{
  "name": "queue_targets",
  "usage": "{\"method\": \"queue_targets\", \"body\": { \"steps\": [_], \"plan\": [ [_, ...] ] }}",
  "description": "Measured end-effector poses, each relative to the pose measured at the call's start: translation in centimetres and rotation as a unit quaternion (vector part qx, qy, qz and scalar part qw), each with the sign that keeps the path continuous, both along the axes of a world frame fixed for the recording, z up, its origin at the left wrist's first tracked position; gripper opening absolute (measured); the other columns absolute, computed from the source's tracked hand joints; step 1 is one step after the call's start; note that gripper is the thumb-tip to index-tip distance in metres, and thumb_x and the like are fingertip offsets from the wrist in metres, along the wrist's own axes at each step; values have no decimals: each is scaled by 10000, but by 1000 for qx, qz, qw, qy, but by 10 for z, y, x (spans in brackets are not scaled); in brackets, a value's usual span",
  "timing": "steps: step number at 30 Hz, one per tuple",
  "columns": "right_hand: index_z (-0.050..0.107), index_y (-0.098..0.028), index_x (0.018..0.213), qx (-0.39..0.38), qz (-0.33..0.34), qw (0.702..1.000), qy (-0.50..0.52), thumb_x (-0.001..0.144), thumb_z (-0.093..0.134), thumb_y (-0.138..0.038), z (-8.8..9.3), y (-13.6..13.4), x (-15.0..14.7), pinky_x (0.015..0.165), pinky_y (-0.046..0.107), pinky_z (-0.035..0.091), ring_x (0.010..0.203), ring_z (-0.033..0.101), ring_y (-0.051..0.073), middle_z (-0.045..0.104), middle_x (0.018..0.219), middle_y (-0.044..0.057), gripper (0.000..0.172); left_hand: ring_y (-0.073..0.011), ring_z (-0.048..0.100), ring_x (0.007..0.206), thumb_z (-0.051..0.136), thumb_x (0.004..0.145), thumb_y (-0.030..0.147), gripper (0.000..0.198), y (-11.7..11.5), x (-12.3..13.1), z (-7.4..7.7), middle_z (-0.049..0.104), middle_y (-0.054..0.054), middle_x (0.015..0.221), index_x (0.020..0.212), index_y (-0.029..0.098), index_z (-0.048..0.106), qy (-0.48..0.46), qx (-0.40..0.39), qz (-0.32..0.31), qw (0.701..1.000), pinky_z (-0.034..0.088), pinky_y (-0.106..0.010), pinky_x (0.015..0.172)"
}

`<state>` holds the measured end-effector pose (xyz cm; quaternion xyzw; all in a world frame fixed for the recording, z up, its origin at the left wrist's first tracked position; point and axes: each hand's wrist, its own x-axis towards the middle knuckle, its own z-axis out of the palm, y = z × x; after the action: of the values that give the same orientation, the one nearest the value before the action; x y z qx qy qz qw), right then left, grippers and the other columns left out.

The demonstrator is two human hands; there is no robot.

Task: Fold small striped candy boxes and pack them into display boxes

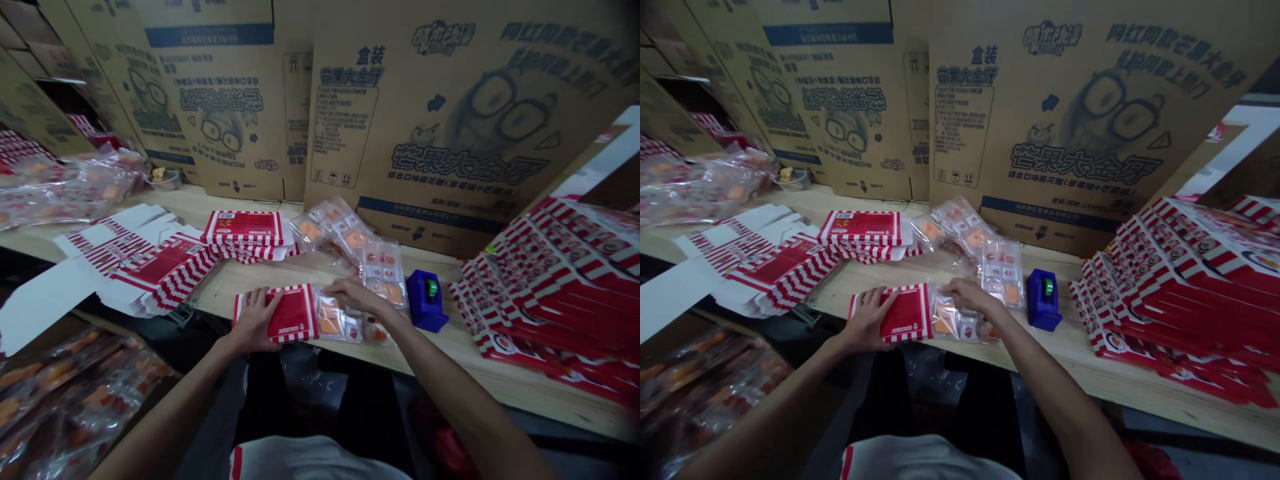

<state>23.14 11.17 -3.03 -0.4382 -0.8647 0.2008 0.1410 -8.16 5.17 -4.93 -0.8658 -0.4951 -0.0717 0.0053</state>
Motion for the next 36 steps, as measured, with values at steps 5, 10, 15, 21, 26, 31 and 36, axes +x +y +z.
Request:
{"method": "queue_targets", "body": {
  "steps": [5, 10, 15, 21, 26, 31, 36],
  "plan": [
    [705, -348, 1118, -37, 8, 997, -64, 858, 557, -178, -9, -14, -20, 1092, 616, 239, 1352, 392, 313, 523, 1402, 63, 344, -439, 352, 1264, 784, 413, 623, 1241, -14, 20, -2, 410, -242, 1363, 1472, 161, 332, 19, -35, -13, 999, 182, -594, 1079],
    [696, -174, 1121, 83, -227, 966, 90, 881, 466, -215, -21, -51, -6, 1114, 519, 293, 1325, 427, 284, 535, 1363, 157, 335, -465, 366, 1251, 770, 387, 708, 1288, -29, 22, -3, 410, -279, 1358, 1466, 140, 354, 33, -63, 28, 997, 194, -615, 1066],
    [610, -101, 1198, 114, -444, 869, 189, 819, 519, -435, -36, -99, 51, 924, 512, 475, 1063, 594, 325, 636, 1152, 201, 513, -471, 311, 1301, 777, 420, 668, 1266, -38, 16, -13, 385, -265, 1387, 1478, 149, 314, 8, -56, 18, 998, 162, -626, 1086],
    [712, -203, 836, -89, -296, 899, 311, 838, 517, -489, -48, -122, 17, 751, 392, 542, 802, 662, 242, 718, 843, 66, 347, -456, 353, 1253, 785, 430, 618, 1213, -51, 47, -11, 400, -245, 1355, 1463, 163, 341, -6, -51, 0, 999, 181, -598, 1081],
    [636, -224, 1030, -21, -354, 848, 393, 792, 655, -453, -39, -144, -32, 931, 429, 505, 1111, 591, 263, 645, 1154, 98, 331, -426, 406, 1176, 770, 478, 604, 1155, -68, 69, 6, 428, -239, 1295, 1446, 130, 352, -57, -23, 102, 993, 277, -561, 1023],
    [432, -274, 978, -54, -385, 730, 561, 689, 787, -351, -25, -167, -41, 807, 365, 564, 928, 669, 204, 657, 1035, 34, 464, -448, 429, 1170, 779, 464, 668, 1260, -98, 85, 17, 443, -243, 1313, 1481, 122, 272, -176, -58, 196, 963, 356, -589, 963],
    [465, -291, 1124, -176, -316, 719, 594, 775, 729, -323, -23, -185, -22, 762, 343, 570, 873, 697, 199, 702, 1046, 32, 438, -269, 536, 1223, 519, 878, 461, 795, -114, 88, 6, 516, -109, 1387, 1529, 228, 127, -445, -238, 83, 859, 452, -404, 1008]
  ]
}}
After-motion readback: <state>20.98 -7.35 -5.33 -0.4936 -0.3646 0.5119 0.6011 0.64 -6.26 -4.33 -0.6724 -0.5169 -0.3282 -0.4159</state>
